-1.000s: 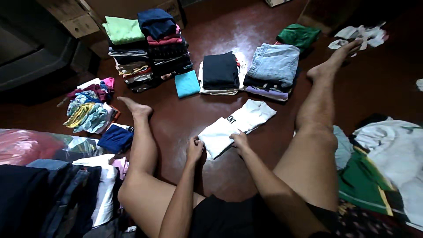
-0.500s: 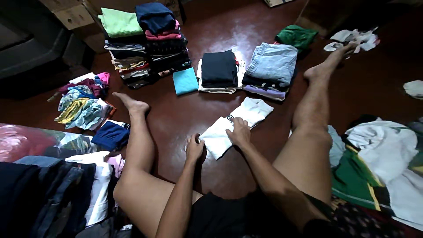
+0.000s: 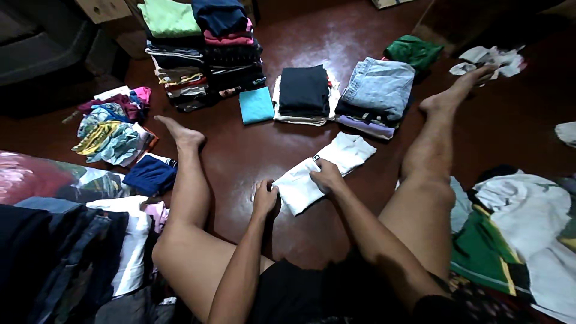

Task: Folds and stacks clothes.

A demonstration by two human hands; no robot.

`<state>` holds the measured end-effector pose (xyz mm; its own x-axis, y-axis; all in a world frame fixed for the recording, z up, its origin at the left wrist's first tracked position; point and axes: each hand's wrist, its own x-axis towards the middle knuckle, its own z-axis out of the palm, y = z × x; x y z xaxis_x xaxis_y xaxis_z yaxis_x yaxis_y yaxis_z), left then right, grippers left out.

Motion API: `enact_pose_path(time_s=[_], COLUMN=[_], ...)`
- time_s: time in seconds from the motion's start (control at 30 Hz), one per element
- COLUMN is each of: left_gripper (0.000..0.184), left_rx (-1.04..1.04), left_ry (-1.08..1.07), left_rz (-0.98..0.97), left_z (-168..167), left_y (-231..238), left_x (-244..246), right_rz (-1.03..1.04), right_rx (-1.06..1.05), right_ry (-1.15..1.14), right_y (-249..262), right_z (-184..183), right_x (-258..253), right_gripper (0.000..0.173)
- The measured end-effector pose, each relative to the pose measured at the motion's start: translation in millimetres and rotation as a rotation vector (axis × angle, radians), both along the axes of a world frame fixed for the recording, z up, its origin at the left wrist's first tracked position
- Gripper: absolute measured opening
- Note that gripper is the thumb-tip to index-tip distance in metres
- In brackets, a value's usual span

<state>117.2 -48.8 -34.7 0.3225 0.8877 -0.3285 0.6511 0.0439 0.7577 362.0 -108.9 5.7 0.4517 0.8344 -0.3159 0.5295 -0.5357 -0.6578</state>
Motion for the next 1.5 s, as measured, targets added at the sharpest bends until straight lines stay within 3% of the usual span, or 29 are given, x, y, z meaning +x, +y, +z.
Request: enact_pose_path(time_s=[0.17,0.27,0.33,0.47,0.73,0.87,1.0,1.1,1.17,1.23,1.27,1.37,1.43,1.5], left_gripper=[0.043,0.045,0.047,0.047,0.042,0.037,0.042,0.027,0.027,0.031,0.032,0.026,0.022,0.029], left_rx=[0.040,0.083,0.111,0.119,-0.043,-0.234,-0.335,-0.376,-0.412,-0.444,-0.446,-0.339,-0.140,0.016], left_ry=[0.021,0.067,0.119,0.224,0.345,0.043,-0.402,-0.551,-0.613,-0.665,-0.663,-0.476,-0.219,-0.060], left_rz=[-0.027,-0.046,-0.058,-0.080,-0.166,-0.102,0.050,0.084,0.124,0.160,0.167,0.104,-0.036,-0.161], left_z=[7,3,1,4,23,55,105,123,128,129,129,132,129,115], left_y=[-3,-4,-5,-9,-7,-24,-50,-63,-64,-56,-50,-25,-5,13], left_x=[3,3,5,9,10,-7,-20,-20,-18,-12,-6,18,35,49], right_rz=[-0.019,0.036,0.142,0.428,0.601,0.727,0.770,0.532,0.289,0.190,0.210,0.286,0.030,-0.225], right_rx=[0.126,0.259,0.224,0.052,0.025,0.090,0.181,0.037,-0.044,-0.023,0.030,0.150,0.149,0.141], right_ry=[-0.238,-0.368,-0.392,-0.443,-0.405,-0.202,0.372,0.875,1.150,1.374,1.464,1.478,1.321,1.304], right_y=[-6,-12,-17,-21,-23,-37,-58,-77,-91,-100,-102,-97,-88,-78], right_z=[-10,-3,-10,-72,-72,-61,-39,-22,-16,-23,-26,-32,-22,-16], right_x=[-4,-25,-36,-30,-26,-25,-36,-46,-49,-39,-34,-25,-31,-34], right_gripper=[0.055,0.033,0.029,0.069,0.080,0.076,0.057,0.051,0.057,0.065,0.069,0.056,0.046,0.043])
